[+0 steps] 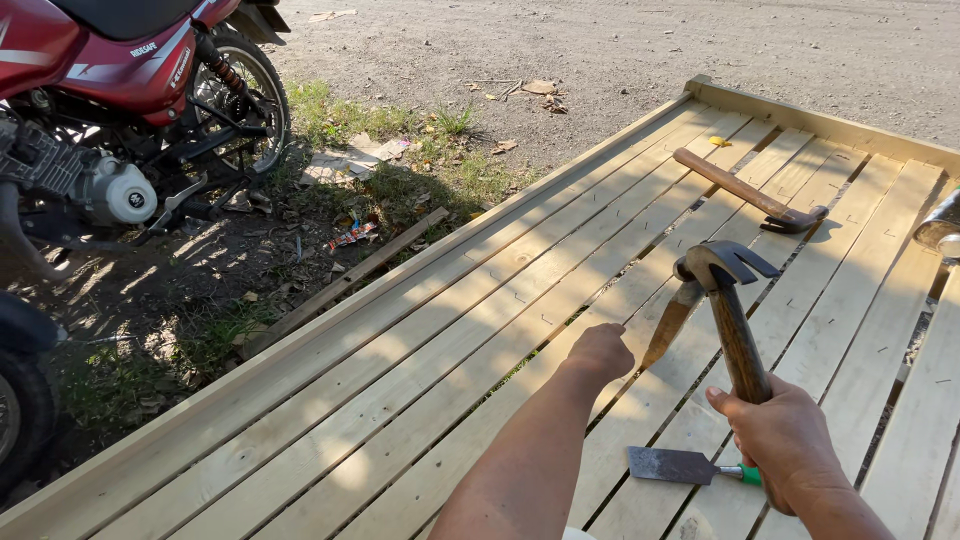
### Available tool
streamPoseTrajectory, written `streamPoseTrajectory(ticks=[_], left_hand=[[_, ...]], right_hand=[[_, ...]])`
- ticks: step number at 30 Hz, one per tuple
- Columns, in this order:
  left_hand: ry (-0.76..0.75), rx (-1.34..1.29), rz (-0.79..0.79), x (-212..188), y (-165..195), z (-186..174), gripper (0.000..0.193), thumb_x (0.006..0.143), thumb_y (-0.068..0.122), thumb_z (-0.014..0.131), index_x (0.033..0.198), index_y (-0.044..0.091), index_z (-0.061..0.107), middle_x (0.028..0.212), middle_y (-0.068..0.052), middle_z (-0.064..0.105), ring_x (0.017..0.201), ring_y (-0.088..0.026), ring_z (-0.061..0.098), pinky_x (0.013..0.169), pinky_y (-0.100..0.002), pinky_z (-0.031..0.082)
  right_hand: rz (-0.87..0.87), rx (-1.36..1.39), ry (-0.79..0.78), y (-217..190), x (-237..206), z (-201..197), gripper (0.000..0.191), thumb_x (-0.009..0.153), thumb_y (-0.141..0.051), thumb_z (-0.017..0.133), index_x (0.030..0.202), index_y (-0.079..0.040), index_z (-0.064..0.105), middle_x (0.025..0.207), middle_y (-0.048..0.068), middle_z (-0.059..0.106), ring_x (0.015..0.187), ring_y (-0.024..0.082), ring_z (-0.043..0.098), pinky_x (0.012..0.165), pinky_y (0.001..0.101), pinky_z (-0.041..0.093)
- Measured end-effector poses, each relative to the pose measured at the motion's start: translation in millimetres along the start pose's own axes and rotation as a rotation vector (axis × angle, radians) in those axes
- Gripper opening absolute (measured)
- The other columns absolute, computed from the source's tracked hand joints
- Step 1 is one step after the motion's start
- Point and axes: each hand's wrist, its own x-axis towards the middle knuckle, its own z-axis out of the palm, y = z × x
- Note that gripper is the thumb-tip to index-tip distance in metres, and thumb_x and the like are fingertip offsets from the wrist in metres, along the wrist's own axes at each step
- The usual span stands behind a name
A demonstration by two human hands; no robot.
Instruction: The person hammers nails into a slatted wooden frame laid on the ground, using a claw hammer. They take nails from a pink bowl, position each nail on a slat, hammer it in, and move along the frame repeating the process, at one point using a small block to help position nails.
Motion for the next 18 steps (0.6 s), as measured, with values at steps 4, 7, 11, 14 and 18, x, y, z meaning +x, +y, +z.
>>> streamPoseTrajectory(ticks=[4, 7, 11, 14, 18], left_hand=[[-0.261, 0.168, -0.249, -16, -37, 3, 0.035, 0.091, 0.018, 0.060, 0.122, 0.006, 0.071, 0.130, -0.018, 0.069, 0.122, -0.033, 0.066, 0.102, -0.041, 0.054], [-0.374, 0.297, -0.239, -14, -51, 10, 0.035, 0.093, 0.014, 0.057, 0.125, 0.007, 0.070, 0.133, -0.015, 0.069, 0.123, -0.033, 0.065, 0.102, -0.047, 0.052], [-0.507, 0.515, -0.158, -17, -65, 14, 0.036, 0.099, 0.014, 0.054, 0.132, 0.010, 0.068, 0.141, -0.008, 0.063, 0.128, -0.032, 0.061, 0.106, -0.057, 0.045], [-0.553, 0.516, -0.228, -23, -73, 14, 0.037, 0.099, 0.013, 0.054, 0.134, 0.011, 0.066, 0.141, -0.008, 0.065, 0.126, -0.031, 0.064, 0.104, -0.052, 0.047], [-0.567, 0.478, -0.226, -15, -75, 23, 0.038, 0.098, 0.010, 0.054, 0.133, 0.010, 0.067, 0.140, -0.008, 0.065, 0.125, -0.031, 0.064, 0.102, -0.052, 0.048]], right_hand=[[-0.044, 0.109, -0.043, 19, -1, 21, 0.032, 0.085, -0.027, 0.080, 0.085, 0.001, 0.065, 0.057, 0.008, 0.048, 0.047, 0.019, 0.043, 0.045, 0.0386, 0.040], [-0.011, -0.016, -0.048, 29, -9, 43, 0.033, 0.085, -0.028, 0.081, 0.086, 0.000, 0.063, 0.059, 0.008, 0.049, 0.049, 0.019, 0.048, 0.047, 0.0377, 0.044], [-0.046, 0.108, -0.108, 27, -17, 63, 0.030, 0.084, -0.025, 0.082, 0.084, 0.000, 0.065, 0.060, 0.007, 0.048, 0.050, 0.019, 0.045, 0.048, 0.0386, 0.040], [-0.181, 0.091, -0.042, 26, -5, 68, 0.030, 0.085, -0.026, 0.082, 0.085, 0.000, 0.066, 0.059, 0.007, 0.050, 0.051, 0.017, 0.046, 0.048, 0.0372, 0.040], [-0.208, 0.170, -0.018, 49, 22, 89, 0.031, 0.088, -0.026, 0.081, 0.089, 0.001, 0.067, 0.056, 0.008, 0.054, 0.049, 0.017, 0.049, 0.047, 0.0380, 0.043]])
